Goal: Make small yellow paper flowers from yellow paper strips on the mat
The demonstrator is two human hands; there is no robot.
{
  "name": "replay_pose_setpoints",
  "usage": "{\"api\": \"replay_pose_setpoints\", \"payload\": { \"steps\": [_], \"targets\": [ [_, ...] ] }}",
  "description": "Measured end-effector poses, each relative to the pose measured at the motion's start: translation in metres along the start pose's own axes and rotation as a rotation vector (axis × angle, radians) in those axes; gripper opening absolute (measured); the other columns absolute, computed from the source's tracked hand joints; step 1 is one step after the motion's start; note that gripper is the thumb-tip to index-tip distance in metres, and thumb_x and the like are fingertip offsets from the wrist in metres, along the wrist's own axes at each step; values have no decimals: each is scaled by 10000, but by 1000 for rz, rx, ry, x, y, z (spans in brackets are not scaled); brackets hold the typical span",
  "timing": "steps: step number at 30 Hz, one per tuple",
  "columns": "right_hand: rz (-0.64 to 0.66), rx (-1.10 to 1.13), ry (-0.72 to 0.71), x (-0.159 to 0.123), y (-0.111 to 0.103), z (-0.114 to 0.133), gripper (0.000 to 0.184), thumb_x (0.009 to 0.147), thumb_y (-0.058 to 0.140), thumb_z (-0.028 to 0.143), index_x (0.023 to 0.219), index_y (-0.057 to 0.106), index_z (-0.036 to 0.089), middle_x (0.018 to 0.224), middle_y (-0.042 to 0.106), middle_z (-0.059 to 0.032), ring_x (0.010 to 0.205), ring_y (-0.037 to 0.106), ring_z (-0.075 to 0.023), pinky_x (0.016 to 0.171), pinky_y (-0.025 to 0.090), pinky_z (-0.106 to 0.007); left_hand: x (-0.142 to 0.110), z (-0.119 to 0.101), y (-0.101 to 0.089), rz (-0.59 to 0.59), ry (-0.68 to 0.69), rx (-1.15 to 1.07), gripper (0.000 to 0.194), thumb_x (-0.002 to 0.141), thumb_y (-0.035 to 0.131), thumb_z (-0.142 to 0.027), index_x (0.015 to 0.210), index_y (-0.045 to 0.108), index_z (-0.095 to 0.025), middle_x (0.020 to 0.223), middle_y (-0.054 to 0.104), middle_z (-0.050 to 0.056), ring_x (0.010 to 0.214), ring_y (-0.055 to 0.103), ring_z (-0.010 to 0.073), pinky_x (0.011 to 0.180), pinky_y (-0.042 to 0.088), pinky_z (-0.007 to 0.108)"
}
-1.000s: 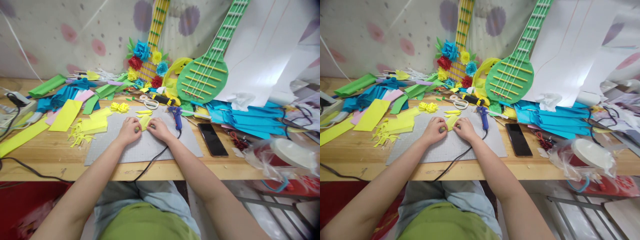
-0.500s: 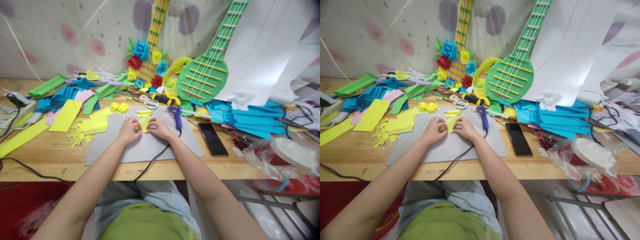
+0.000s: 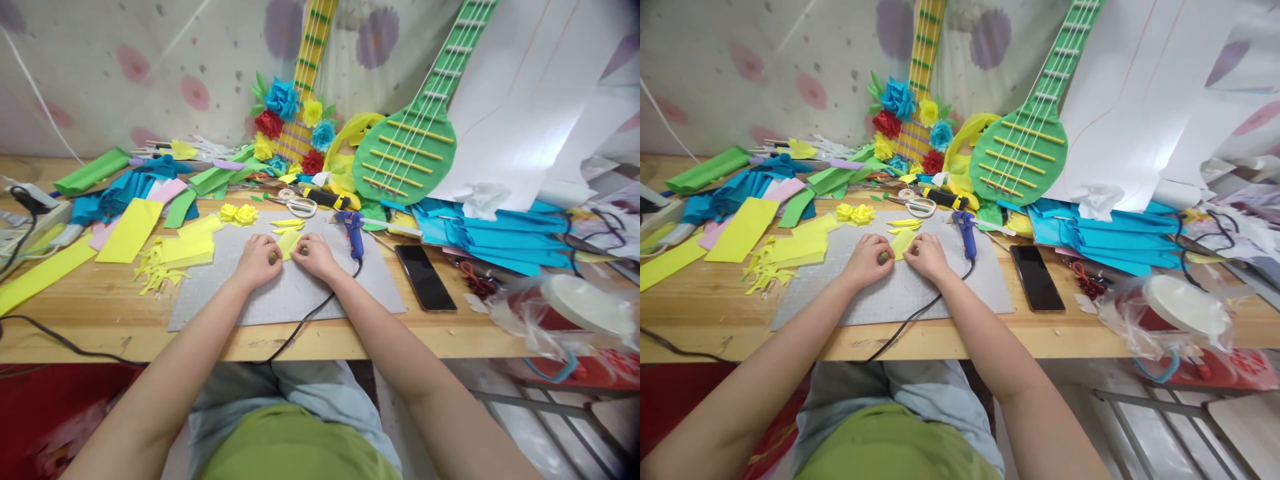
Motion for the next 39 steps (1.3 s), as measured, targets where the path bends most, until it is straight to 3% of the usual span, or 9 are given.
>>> {"api": "replay_pose_setpoints", "payload": {
  "steps": [8, 17, 23, 33, 39],
  "targets": [
    [-31, -28, 21, -1, 2, 1, 80, 685, 611, 241, 636, 616, 178, 909, 578, -63, 909, 491, -188, 850, 390, -335, 2, 1, 3, -21, -41, -6, 158, 739, 544, -322, 676, 617, -196, 864, 571, 57, 917, 471, 218, 848, 390, 394],
    [-51, -39, 48, -2, -1, 3, 65, 676, 608, 223, 626, 599, 182, 866, 546, -54, 869, 486, -182, 844, 391, -341, 4, 1, 4, -23, -55, -6, 104, 696, 593, -291, 652, 606, -198, 855, 565, 48, 918, 464, 217, 842, 391, 383],
    [-15, -91, 58, -2, 1, 4, 79, 712, 590, 242, 662, 588, 181, 881, 548, -63, 895, 479, -195, 854, 378, -334, 2, -1, 5, -27, -5, -14, 92, 722, 567, -258, 755, 641, -213, 915, 545, 50, 976, 444, 216, 867, 375, 379],
    [-98, -208, -114, -12, -2, 11, 289, 736, 578, 295, 995, 534, 172, 1009, 519, -112, 947, 437, -251, 839, 383, -378, 3, 0, 7, -51, -56, -31, 138, 717, 605, -355, 731, 657, -228, 929, 530, 47, 988, 437, 220, 885, 363, 387],
    [-111, -204, -116, -13, -6, 11, 385, 727, 456, 106, 1108, 503, 137, 1090, 484, -141, 1026, 409, -264, 878, 385, -383, 5, 2, 8, -27, -116, -37, 113, 682, 637, -329, 731, 660, -230, 935, 532, 44, 986, 441, 228, 890, 361, 402]
  ]
}}
Point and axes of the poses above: each hand's wrist, its own x-axis towards the middle knuckle, its own y-axis out of the palm, z = x × y, the point moved 5 cm from there along x, towards the middle knuckle
